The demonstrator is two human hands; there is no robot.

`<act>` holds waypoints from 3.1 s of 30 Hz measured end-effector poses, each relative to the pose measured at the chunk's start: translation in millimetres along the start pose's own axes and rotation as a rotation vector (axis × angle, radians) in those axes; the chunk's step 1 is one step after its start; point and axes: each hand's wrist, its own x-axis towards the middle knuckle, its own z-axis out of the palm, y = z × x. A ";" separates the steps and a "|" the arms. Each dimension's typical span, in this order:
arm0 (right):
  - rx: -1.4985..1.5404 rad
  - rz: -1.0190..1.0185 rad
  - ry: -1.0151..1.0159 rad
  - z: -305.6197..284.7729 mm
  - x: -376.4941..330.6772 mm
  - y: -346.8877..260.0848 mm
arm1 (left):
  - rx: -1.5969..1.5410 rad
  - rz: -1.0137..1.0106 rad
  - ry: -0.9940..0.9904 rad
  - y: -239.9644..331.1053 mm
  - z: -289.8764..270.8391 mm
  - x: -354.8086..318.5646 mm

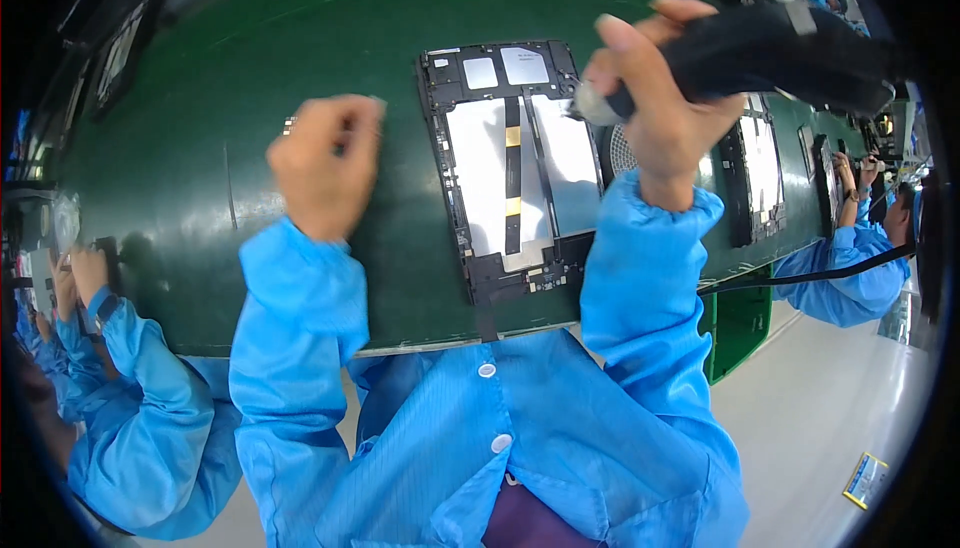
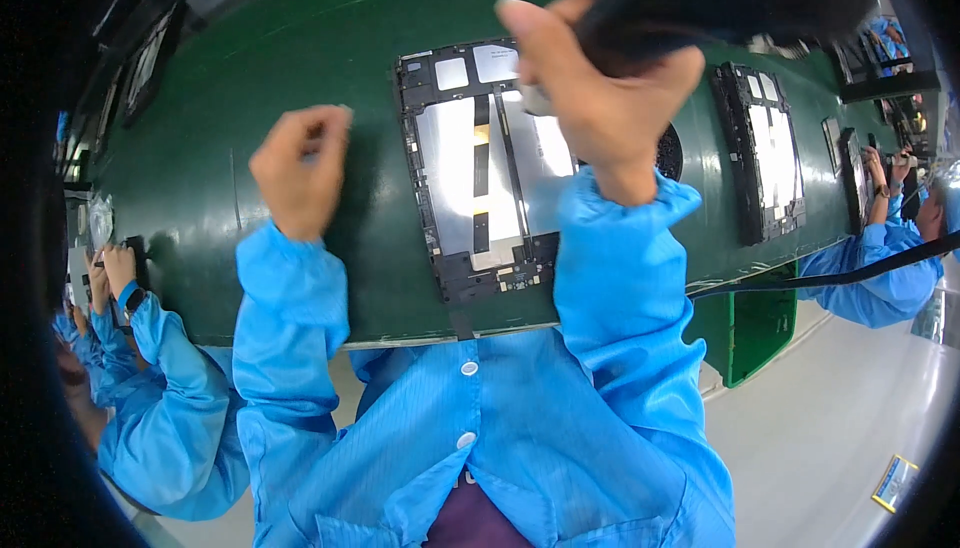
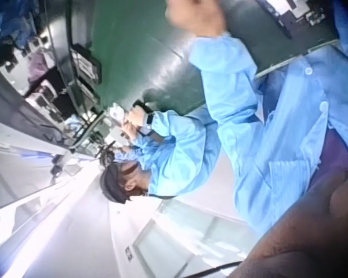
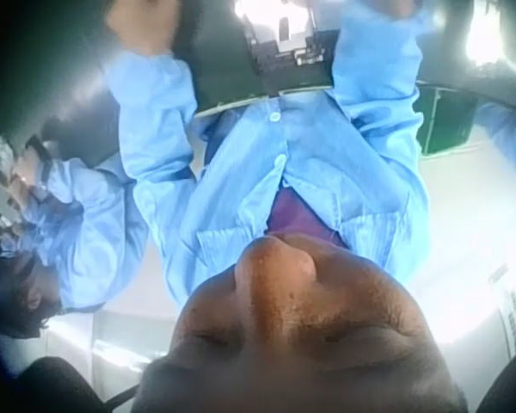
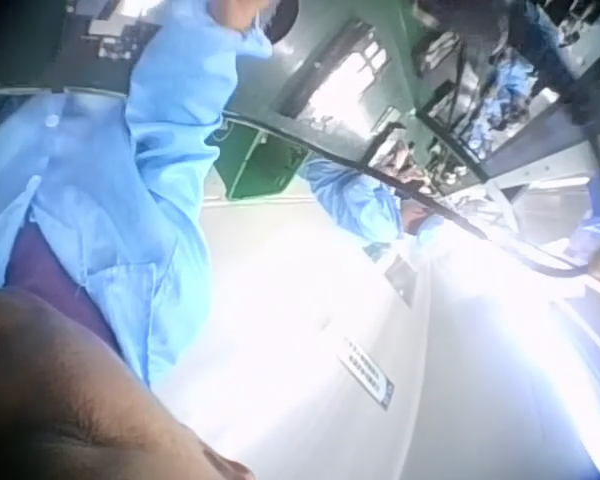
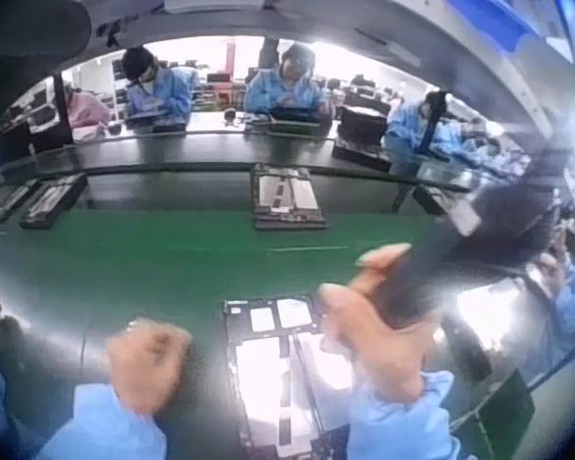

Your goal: The person assembles tablet frames by taking them from a conveyor belt, positioning small brackets onto the frames by hand, driving screws with an electric screwdriver, and placing the assembled frames back onto the conveyor belt.

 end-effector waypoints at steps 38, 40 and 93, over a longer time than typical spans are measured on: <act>0.178 0.454 -0.123 -31.4 -39.1 -11.5 | 0.655 0.809 -0.433 -48.9 123.3 186.4; 0.091 0.398 -0.158 -39.0 -39.6 -9.1 | 0.679 0.692 -0.442 -39.6 145.8 198.2; -0.036 0.525 0.162 -29.7 -27.8 2.7 | 0.495 -0.372 -0.008 -24.7 -50.6 -2.9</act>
